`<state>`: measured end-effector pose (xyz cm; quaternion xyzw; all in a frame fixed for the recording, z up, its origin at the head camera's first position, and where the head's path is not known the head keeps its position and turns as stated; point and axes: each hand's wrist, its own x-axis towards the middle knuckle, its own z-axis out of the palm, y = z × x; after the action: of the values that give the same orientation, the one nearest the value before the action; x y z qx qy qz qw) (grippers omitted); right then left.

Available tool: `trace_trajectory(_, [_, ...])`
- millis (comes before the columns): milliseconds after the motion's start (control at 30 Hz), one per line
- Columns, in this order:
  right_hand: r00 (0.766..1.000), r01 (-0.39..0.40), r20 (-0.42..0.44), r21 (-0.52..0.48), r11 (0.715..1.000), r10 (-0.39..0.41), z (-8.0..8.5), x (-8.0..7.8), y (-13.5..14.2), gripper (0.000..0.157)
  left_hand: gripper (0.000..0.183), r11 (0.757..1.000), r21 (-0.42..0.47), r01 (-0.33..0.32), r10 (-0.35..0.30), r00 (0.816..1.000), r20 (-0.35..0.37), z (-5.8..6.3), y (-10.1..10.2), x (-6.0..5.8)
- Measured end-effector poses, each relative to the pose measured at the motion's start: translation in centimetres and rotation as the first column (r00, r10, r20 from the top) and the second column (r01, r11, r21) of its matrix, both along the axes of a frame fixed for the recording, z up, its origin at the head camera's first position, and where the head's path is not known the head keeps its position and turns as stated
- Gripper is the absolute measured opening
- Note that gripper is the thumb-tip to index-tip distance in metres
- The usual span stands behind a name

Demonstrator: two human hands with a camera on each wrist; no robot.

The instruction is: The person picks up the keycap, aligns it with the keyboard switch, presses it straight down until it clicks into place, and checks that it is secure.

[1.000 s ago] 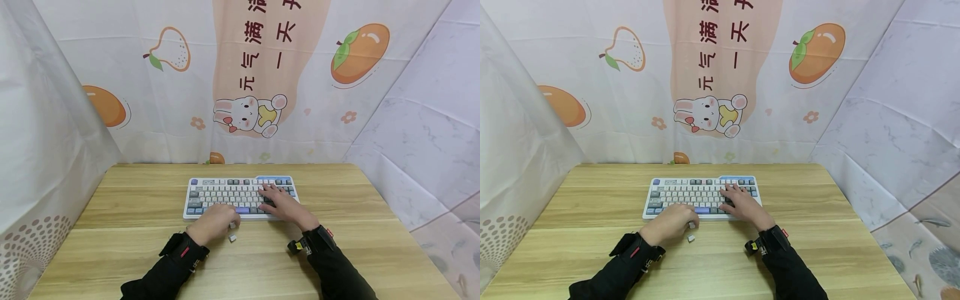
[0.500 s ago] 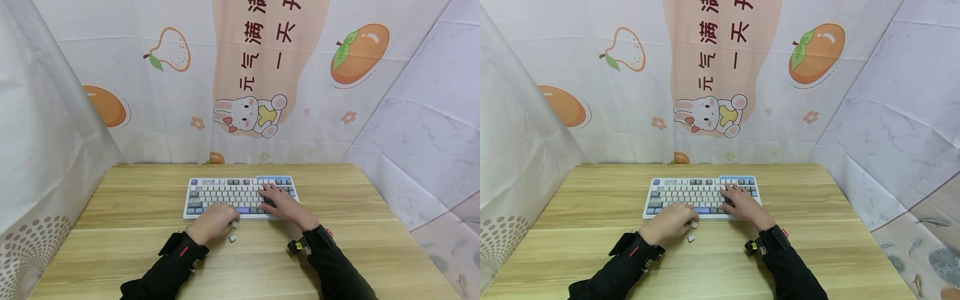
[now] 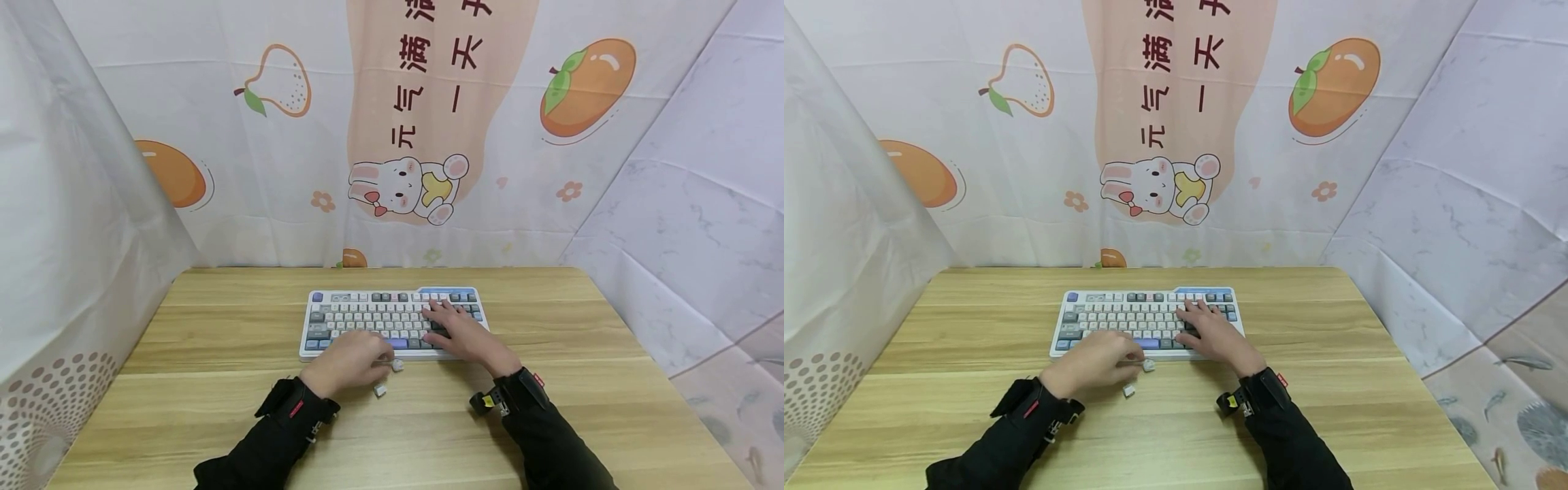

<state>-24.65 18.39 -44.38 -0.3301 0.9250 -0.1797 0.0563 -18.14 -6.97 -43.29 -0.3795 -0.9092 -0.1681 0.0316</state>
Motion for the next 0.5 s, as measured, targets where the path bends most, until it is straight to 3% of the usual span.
trace_trajectory(133, [1.000,-0.005,-0.002,-0.008,1.000,0.005,0.0,0.1,0.0,0.056,0.011,0.997,0.041,0.058,-0.057,0.997,-0.044,-0.1,0.3,0.1])
trace_trajectory(300, [1.000,-0.005,-0.007,-0.013,1.000,0.005,-0.1,0.1,0.0,0.056,0.013,0.991,0.078,0.112,-0.108,0.993,-0.045,-0.2,0.7,0.1])
trace_trajectory(500, [1.000,-0.008,-0.012,-0.022,1.000,0.007,-0.1,0.0,0.0,0.056,0.013,0.990,0.036,0.140,-0.138,0.989,-0.050,-0.5,1.1,0.2])
